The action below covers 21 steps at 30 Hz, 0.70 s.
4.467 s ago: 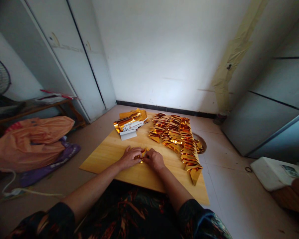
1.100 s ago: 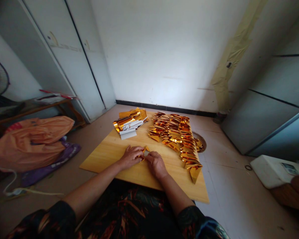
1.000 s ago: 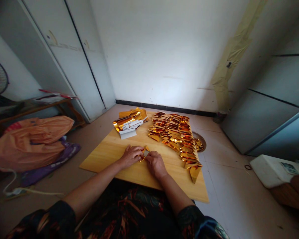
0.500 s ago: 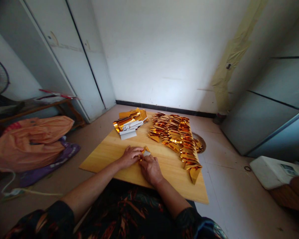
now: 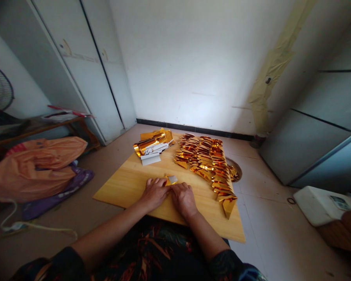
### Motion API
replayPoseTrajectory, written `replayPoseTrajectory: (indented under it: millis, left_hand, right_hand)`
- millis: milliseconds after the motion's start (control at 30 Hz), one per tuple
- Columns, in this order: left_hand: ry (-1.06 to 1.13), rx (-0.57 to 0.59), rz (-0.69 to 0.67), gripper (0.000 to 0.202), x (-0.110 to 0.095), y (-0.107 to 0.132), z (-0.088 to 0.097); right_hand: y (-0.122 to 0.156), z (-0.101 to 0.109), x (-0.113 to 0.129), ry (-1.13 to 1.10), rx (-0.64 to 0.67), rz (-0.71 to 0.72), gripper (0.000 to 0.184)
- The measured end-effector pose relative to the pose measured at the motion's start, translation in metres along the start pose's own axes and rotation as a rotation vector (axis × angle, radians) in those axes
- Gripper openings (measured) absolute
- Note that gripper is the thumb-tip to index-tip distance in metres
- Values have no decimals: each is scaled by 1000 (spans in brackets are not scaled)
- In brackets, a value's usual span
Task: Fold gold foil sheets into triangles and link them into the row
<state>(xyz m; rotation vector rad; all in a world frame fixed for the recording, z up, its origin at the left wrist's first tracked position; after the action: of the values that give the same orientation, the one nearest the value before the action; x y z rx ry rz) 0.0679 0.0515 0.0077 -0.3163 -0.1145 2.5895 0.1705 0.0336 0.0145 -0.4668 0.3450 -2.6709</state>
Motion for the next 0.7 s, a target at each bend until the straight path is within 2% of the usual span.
replayPoseTrajectory:
  millis: [133,300,467,567,700]
  left_hand:
    - [-8,-12,36,35,-7,0,-1]
    - [-17,27,21,38,-4,-2,2]
    - [-14,80,-38,38,-1,-7,7]
    - [23,100,-8,41,8,-13,13]
    - [31,113,-15,43,21,-25,16]
  right_hand:
    - [4,-3,0,62,2,-105,22]
    - [7,-5,3,98,-15,-135,23]
    - [10,-5,9,163,-41,-82,22]
    - [10,-6,16,229,-37,-29,13]
    - [8,-6,23,290,-50,32,12]
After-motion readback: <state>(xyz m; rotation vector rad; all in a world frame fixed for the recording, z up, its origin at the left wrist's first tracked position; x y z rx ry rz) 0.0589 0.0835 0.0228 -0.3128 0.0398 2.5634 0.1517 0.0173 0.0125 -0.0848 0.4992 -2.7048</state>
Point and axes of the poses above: each hand's wrist, its own y-axis away from the middle knuckle, its own z-axis out of the back of the hand, x = y × z, the point moved 8 cm from there along -y, towards the middle knuckle, and after that the axes turned 3 degrees about y, right-handed, at the moved point
